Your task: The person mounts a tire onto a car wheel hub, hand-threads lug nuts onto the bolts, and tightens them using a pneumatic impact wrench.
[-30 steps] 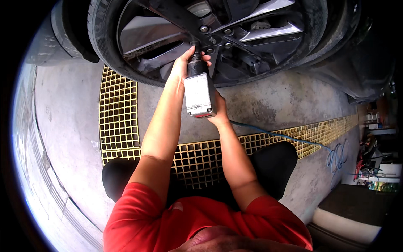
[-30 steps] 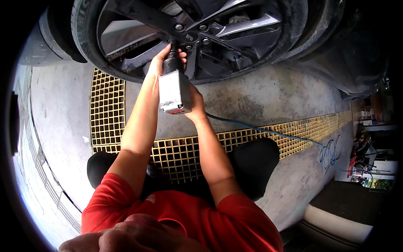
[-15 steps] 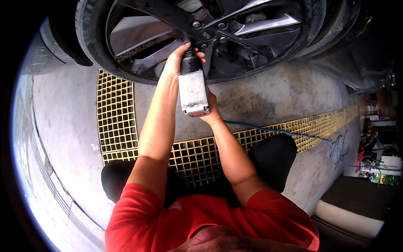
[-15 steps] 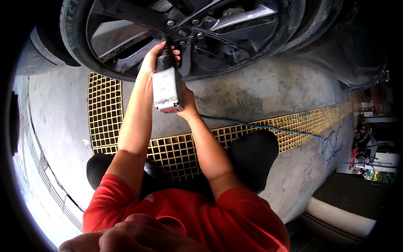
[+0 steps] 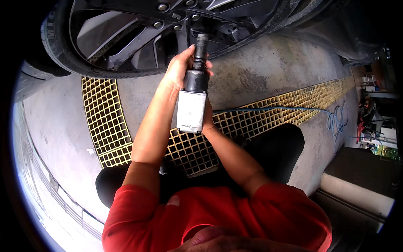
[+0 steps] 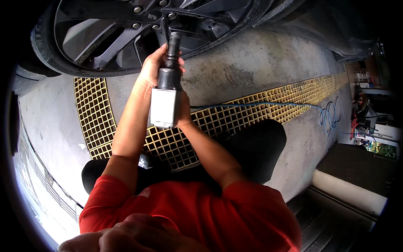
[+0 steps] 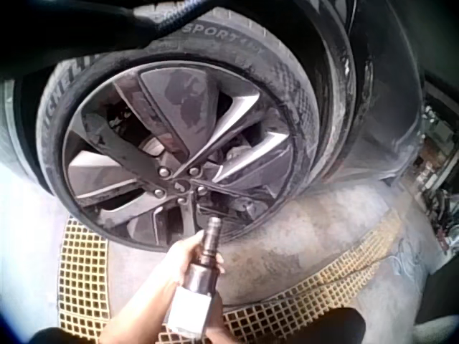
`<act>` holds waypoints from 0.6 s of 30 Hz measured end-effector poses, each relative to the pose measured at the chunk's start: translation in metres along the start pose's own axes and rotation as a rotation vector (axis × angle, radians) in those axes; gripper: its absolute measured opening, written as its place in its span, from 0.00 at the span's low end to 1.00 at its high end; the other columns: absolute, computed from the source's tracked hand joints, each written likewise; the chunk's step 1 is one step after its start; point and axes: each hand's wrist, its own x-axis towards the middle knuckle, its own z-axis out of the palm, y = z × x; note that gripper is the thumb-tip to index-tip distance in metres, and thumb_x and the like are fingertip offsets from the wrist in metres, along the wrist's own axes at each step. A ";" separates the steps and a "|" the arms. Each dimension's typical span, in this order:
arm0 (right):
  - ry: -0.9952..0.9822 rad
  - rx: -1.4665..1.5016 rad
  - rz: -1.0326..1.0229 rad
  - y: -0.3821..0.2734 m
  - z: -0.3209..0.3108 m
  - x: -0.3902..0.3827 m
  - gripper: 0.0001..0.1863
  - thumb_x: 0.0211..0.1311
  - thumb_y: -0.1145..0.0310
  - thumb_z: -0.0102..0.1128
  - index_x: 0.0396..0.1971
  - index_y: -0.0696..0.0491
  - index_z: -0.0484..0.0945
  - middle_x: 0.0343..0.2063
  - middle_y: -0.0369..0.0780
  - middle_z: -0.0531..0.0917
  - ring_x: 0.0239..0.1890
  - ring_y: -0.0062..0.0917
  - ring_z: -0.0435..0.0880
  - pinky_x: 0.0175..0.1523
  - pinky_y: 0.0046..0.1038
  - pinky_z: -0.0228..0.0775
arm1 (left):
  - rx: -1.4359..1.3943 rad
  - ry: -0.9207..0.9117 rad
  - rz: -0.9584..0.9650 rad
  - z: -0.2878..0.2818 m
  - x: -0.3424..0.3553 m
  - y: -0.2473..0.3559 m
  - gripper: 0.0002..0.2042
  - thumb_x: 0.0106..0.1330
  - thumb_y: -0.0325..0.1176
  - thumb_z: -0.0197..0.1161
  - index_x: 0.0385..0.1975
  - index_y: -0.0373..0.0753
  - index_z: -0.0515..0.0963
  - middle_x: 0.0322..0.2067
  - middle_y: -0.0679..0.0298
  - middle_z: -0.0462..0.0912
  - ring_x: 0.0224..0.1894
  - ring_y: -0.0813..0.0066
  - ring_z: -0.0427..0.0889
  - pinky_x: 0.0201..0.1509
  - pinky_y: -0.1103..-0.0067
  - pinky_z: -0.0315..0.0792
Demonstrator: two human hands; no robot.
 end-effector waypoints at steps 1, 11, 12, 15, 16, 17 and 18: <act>0.099 -0.049 -0.027 0.002 -0.004 -0.001 0.11 0.62 0.68 0.55 0.43 0.56 0.74 0.36 0.38 0.82 0.38 0.23 0.81 0.42 0.26 0.74 | 0.048 -0.032 -0.026 0.010 0.003 -0.005 0.25 0.73 0.50 0.43 0.45 0.28 0.71 0.30 0.48 0.81 0.29 0.55 0.83 0.35 0.69 0.79; 0.085 -0.614 -0.242 -0.035 -0.041 0.020 0.14 0.70 0.61 0.45 0.43 0.56 0.72 0.32 0.33 0.79 0.33 0.18 0.79 0.36 0.24 0.71 | 0.164 -0.183 0.055 0.052 0.022 -0.015 0.25 0.70 0.48 0.53 0.47 0.26 0.71 0.25 0.51 0.78 0.26 0.57 0.82 0.34 0.71 0.78; 0.081 -0.519 -0.110 -0.042 -0.040 0.022 0.16 0.67 0.60 0.50 0.44 0.57 0.72 0.32 0.35 0.79 0.33 0.20 0.79 0.37 0.26 0.70 | 0.137 -0.141 0.066 0.050 0.021 -0.015 0.26 0.70 0.50 0.52 0.49 0.27 0.69 0.26 0.52 0.77 0.27 0.57 0.82 0.33 0.71 0.77; 0.058 -1.159 -0.365 -0.066 -0.037 -0.007 0.32 0.52 0.64 0.59 0.59 0.58 0.67 0.32 0.46 0.79 0.38 0.42 0.78 0.43 0.41 0.66 | -0.037 -0.057 -0.012 0.044 0.011 -0.014 0.26 0.72 0.53 0.47 0.53 0.33 0.68 0.29 0.57 0.74 0.31 0.58 0.80 0.39 0.66 0.74; 0.047 -1.138 -0.321 -0.072 -0.033 -0.017 0.31 0.52 0.64 0.59 0.58 0.58 0.68 0.31 0.45 0.79 0.37 0.42 0.78 0.43 0.41 0.67 | -0.086 -0.030 -0.029 0.043 0.004 -0.014 0.26 0.72 0.53 0.47 0.53 0.34 0.68 0.30 0.57 0.74 0.33 0.57 0.80 0.40 0.65 0.74; 0.046 -1.113 -0.314 -0.080 -0.029 -0.026 0.30 0.52 0.65 0.59 0.57 0.57 0.68 0.30 0.45 0.79 0.36 0.42 0.78 0.43 0.40 0.67 | -0.147 0.045 -0.074 0.044 -0.002 -0.014 0.26 0.72 0.53 0.46 0.53 0.35 0.69 0.31 0.56 0.75 0.34 0.55 0.80 0.40 0.65 0.74; 0.059 -1.092 -0.272 -0.089 -0.024 -0.038 0.29 0.53 0.66 0.58 0.57 0.55 0.69 0.32 0.45 0.79 0.37 0.42 0.78 0.45 0.40 0.68 | -0.151 0.065 -0.078 0.048 -0.010 -0.012 0.25 0.72 0.54 0.46 0.53 0.36 0.69 0.32 0.58 0.75 0.36 0.56 0.78 0.43 0.64 0.72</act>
